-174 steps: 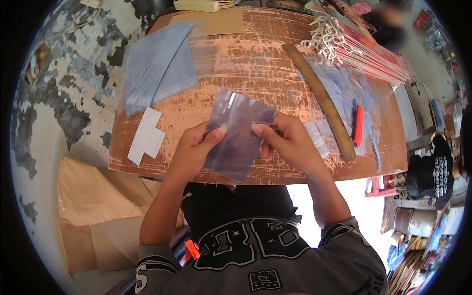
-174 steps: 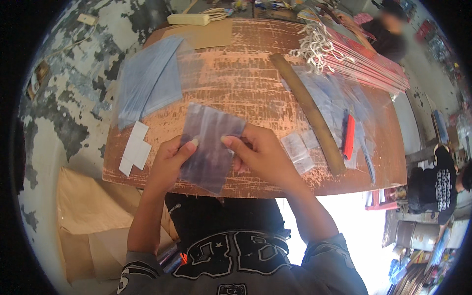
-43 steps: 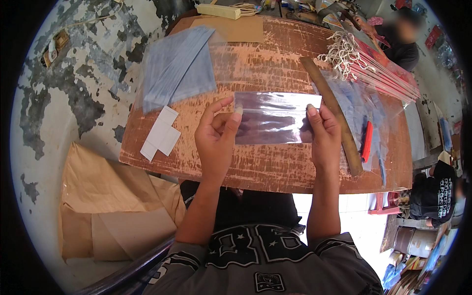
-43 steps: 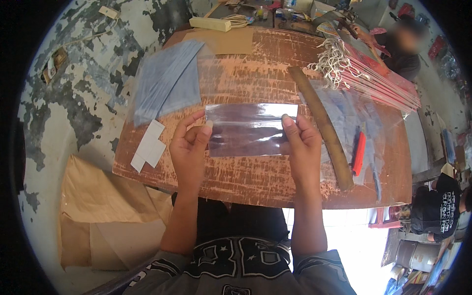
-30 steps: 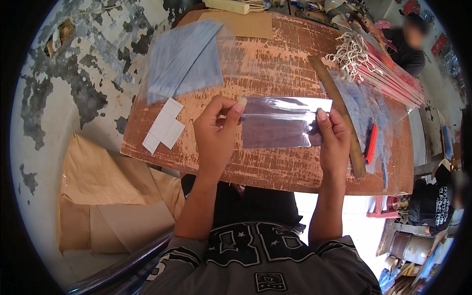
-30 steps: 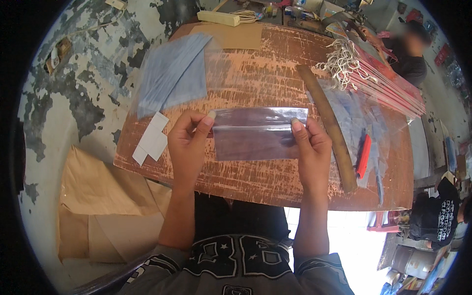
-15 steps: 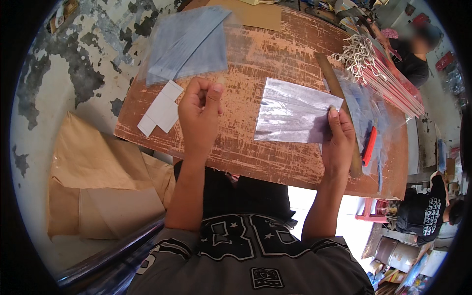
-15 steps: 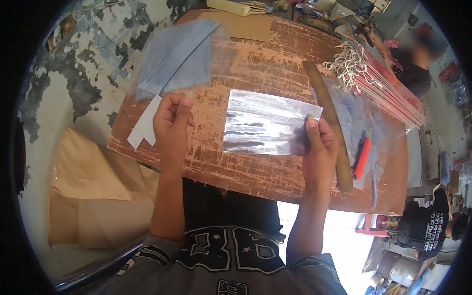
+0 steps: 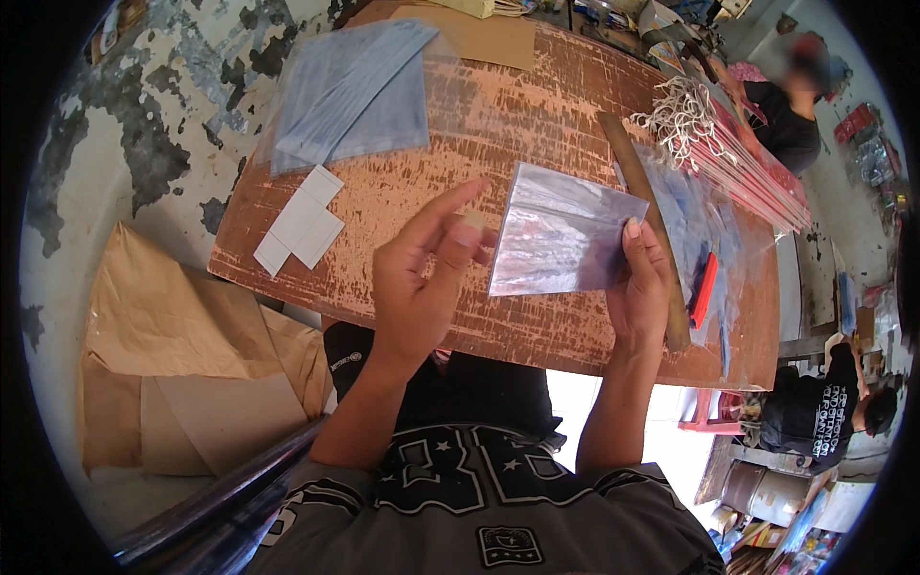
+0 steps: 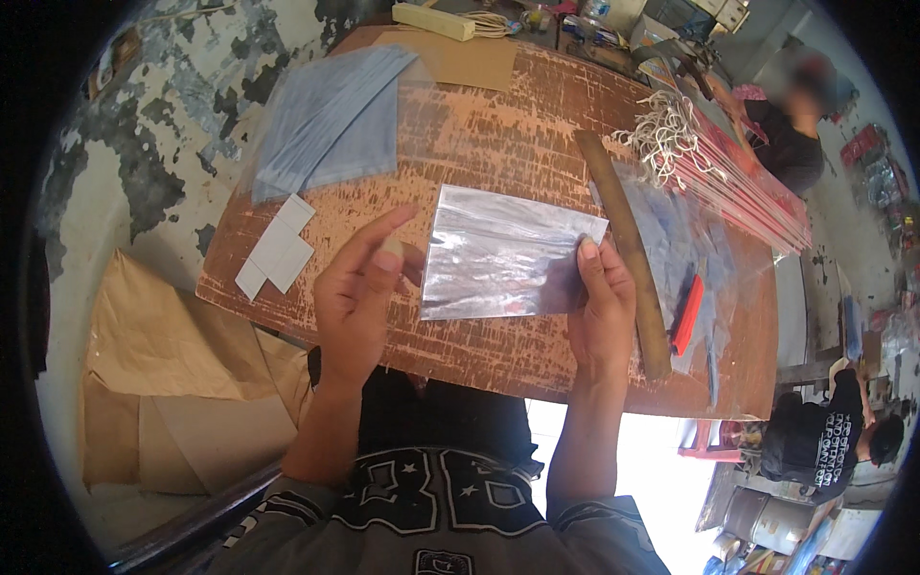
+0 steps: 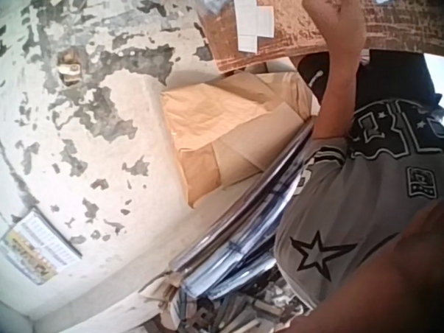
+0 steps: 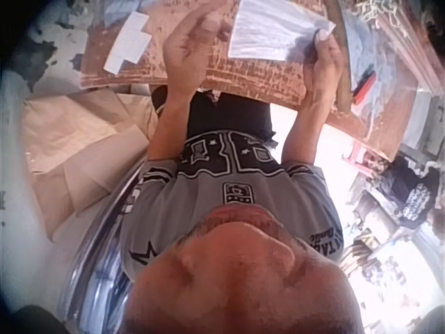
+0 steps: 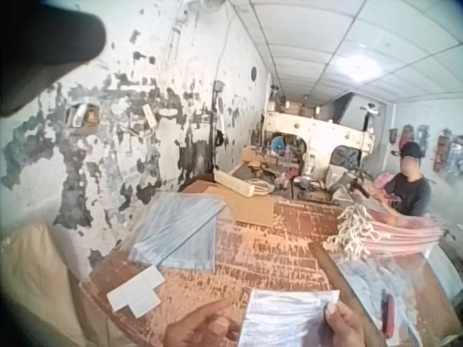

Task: The person cuts small rectangular pieces from a larger translucent plastic sheet using a red utility knife and a wooden ruler. They measure and trim the plastic into uniform sizes, then fold and stack the cut pieces on the workbench.

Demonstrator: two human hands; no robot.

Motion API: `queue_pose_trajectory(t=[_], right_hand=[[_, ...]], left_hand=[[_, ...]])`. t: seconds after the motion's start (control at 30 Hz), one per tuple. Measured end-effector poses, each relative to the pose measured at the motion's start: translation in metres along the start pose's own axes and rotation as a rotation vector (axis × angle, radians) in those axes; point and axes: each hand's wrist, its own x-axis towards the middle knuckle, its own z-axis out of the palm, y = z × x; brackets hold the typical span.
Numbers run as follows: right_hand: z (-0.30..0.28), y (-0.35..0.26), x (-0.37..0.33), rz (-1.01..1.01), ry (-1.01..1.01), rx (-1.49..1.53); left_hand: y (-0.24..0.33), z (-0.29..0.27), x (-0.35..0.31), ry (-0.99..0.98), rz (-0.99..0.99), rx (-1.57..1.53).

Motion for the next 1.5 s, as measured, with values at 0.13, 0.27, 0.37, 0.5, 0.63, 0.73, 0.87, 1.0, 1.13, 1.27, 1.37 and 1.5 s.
queue_pose_trajectory(t=[0.13, 0.27, 0.37, 0.5, 0.63, 0.73, 0.87, 1.0, 1.13, 1.27, 1.37, 1.5], right_hand=[[-0.002, -0.002, -0.004, -0.014, 0.035, -0.142], [0.017, -0.005, -0.011, -0.004, 0.070, -0.294], [0.039, -0.012, -0.019, -0.045, 0.049, -0.354], [0.040, -0.013, -0.019, -0.067, -0.007, -0.363], [0.034, -0.015, -0.018, -0.056, -0.052, -0.394], [0.033, -0.017, -0.018, -0.033, -0.058, -0.368], [0.036, -0.021, -0.016, -0.001, -0.098, -0.332], [0.034, -0.023, -0.017, 0.017, -0.161, -0.433], [0.033, -0.027, -0.017, 0.024, -0.176, -0.472], [0.033, -0.022, -0.014, 0.007, -0.167, -0.413], [0.036, -0.026, -0.013, 0.023, -0.169, -0.466], [0.038, -0.022, -0.011, 0.038, -0.170, -0.385]], left_hand=[[-0.005, 0.012, 0.003, -0.019, -0.080, -0.174], [-0.011, 0.017, 0.009, 0.022, -0.304, -0.375], [-0.016, 0.011, 0.008, 0.023, -0.371, -0.339], [-0.028, 0.007, 0.008, 0.028, -0.343, -0.281], [-0.027, 0.009, 0.008, 0.017, -0.352, -0.317], [-0.027, 0.008, 0.008, 0.005, -0.352, -0.350], [-0.040, 0.003, 0.008, 0.047, -0.313, -0.353], [-0.037, 0.004, 0.010, 0.020, -0.299, -0.386], [-0.037, 0.005, 0.009, 0.024, -0.286, -0.403], [-0.033, 0.007, 0.011, 0.035, -0.333, -0.409], [-0.038, 0.002, 0.013, 0.036, -0.334, -0.437], [-0.039, 0.002, 0.011, 0.010, -0.323, -0.452]])
